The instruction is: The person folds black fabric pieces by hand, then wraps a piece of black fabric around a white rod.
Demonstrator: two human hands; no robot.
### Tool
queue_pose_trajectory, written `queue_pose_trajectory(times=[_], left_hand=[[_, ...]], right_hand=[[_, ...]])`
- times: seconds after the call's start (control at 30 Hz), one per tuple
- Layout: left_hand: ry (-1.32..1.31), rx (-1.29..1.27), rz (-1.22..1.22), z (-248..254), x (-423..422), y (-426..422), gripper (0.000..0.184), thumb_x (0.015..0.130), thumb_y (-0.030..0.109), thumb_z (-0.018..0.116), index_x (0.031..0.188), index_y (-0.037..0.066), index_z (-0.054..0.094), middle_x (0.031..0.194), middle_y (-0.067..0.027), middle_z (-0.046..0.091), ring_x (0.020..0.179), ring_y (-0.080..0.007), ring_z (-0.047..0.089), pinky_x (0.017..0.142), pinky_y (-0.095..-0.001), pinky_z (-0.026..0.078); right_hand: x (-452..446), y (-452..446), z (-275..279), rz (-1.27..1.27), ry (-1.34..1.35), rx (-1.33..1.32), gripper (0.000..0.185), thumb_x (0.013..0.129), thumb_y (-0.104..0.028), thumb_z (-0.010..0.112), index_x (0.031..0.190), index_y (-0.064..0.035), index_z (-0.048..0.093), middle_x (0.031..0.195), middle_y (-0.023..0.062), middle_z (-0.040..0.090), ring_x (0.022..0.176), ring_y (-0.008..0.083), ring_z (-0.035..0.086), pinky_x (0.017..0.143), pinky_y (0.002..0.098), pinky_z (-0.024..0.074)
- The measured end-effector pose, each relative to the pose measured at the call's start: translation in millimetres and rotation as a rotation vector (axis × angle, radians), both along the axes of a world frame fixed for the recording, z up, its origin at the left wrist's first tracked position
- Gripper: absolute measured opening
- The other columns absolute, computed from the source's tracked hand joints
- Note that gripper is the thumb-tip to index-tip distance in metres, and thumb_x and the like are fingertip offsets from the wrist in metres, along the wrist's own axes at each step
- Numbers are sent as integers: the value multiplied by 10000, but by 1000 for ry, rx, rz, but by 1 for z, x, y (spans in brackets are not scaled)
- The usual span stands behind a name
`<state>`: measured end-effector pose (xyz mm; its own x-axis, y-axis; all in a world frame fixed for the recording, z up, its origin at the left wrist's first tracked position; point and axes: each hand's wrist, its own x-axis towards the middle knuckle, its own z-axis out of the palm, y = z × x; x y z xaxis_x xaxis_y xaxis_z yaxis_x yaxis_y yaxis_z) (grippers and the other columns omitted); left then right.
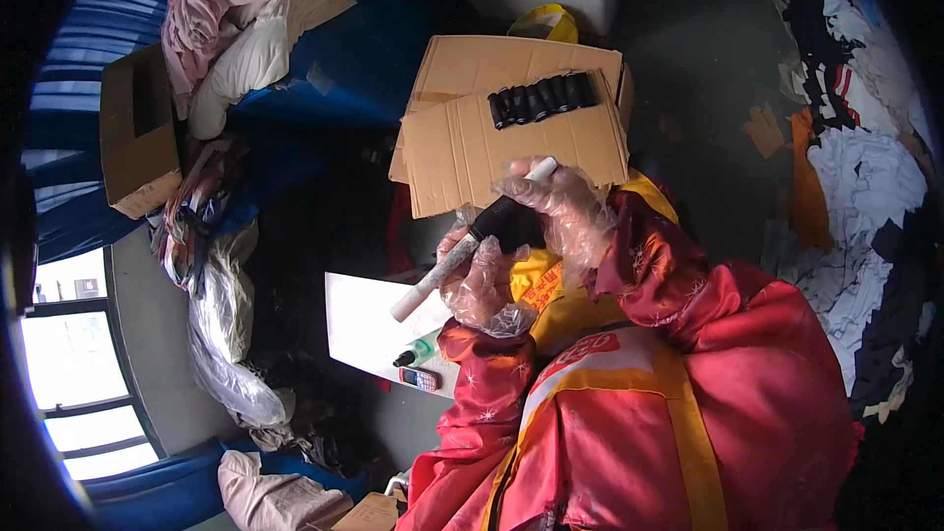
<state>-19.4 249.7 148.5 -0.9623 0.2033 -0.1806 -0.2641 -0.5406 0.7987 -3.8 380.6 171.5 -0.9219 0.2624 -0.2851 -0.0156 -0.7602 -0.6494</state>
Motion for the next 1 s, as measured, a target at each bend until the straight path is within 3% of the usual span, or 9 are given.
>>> queue_pose_trajectory(times=[0.23, 0.3, 0.43, 0.53, 0.6, 0.63, 0.73, 0.83, 1.0], left_hand=[[-48, 111, -90, 13, 0, 2, 318, 821, 41, 538, 1107, -5, 407, 1018, -148, 529, 891, -237, 595, 679, -348, 559], [-158, 51, -91, 17, 0, 1, 319, 833, 100, 555, 1102, -3, 420, 912, -112, 538, 795, -184, 591, 646, -350, 554], [-210, 109, 30, 6, -3, -5, 316, 827, 109, 576, 1099, 8, 450, 671, -45, 461, 570, -111, 487, 556, -328, 542], [-217, 77, 6, 8, -4, -8, 290, 818, 53, 545, 1086, 22, 437, 845, -55, 510, 707, -123, 547, 628, -341, 550], [-226, 51, 23, 14, -2, -2, 297, 818, 53, 544, 1091, 17, 434, 828, -52, 510, 705, -123, 546, 628, -339, 550], [-235, 22, 36, 16, -1, 1, 303, 819, 54, 543, 1097, 13, 430, 810, -50, 510, 702, -124, 544, 628, -337, 551], [-215, -10, -56, 17, 0, 4, 305, 822, 84, 551, 1094, 12, 434, 794, -49, 510, 713, -120, 545, 632, -317, 551], [-376, 70, -74, 5, -1, -1, 270, 829, 108, 547, 1066, 15, 457, 851, -76, 538, 744, -137, 563, 615, -291, 549], [-356, 102, -114, 13, 0, 3, 267, 831, 149, 546, 1058, 22, 482, 865, -91, 553, 682, -151, 569, 560, -299, 539]], right_hand=[[6, 4, 8, 132, -105, 135, 298, 801, -166, 632, 1035, -20, 518, 954, 55, 550, 885, 166, 546, 810, 312, 442], [4, 3, 4, 77, -87, 139, 233, 789, -59, 617, 1002, -3, 541, 894, 64, 578, 792, 161, 578, 775, 284, 474], [2, 11, -13, 60, 90, 36, 285, 787, -48, 613, 1051, 5, 521, 903, 59, 576, 807, 154, 570, 764, 274, 468], [2, 24, -24, 165, 72, -75, 372, 780, -65, 632, 1118, 5, 491, 907, 48, 573, 835, 146, 555, 758, 255, 452], [4, 16, -23, 80, 50, 225, 354, 777, -99, 649, 1092, 1, 524, 924, 49, 580, 817, 136, 555, 729, 239, 447], [3, 11, -31, 86, 6, 358, 383, 786, -211, 661, 1057, 23, 525, 888, 26, 571, 829, 124, 553, 750, 265, 453], [8, 5, 10, 135, -96, 103, 369, 782, -208, 663, 1034, 33, 543, 919, 51, 586, 858, 135, 560, 770, 275, 451], [8, 3, 10, 119, -89, 160, 301, 769, -144, 658, 1005, 18, 566, 926, 70, 589, 859, 156, 569, 778, 293, 456], [7, 6, 4, 189, -2, 276, 213, 734, -21, 647, 932, -17, 568, 883, 44, 577, 836, 158, 569, 781, 287, 461]])
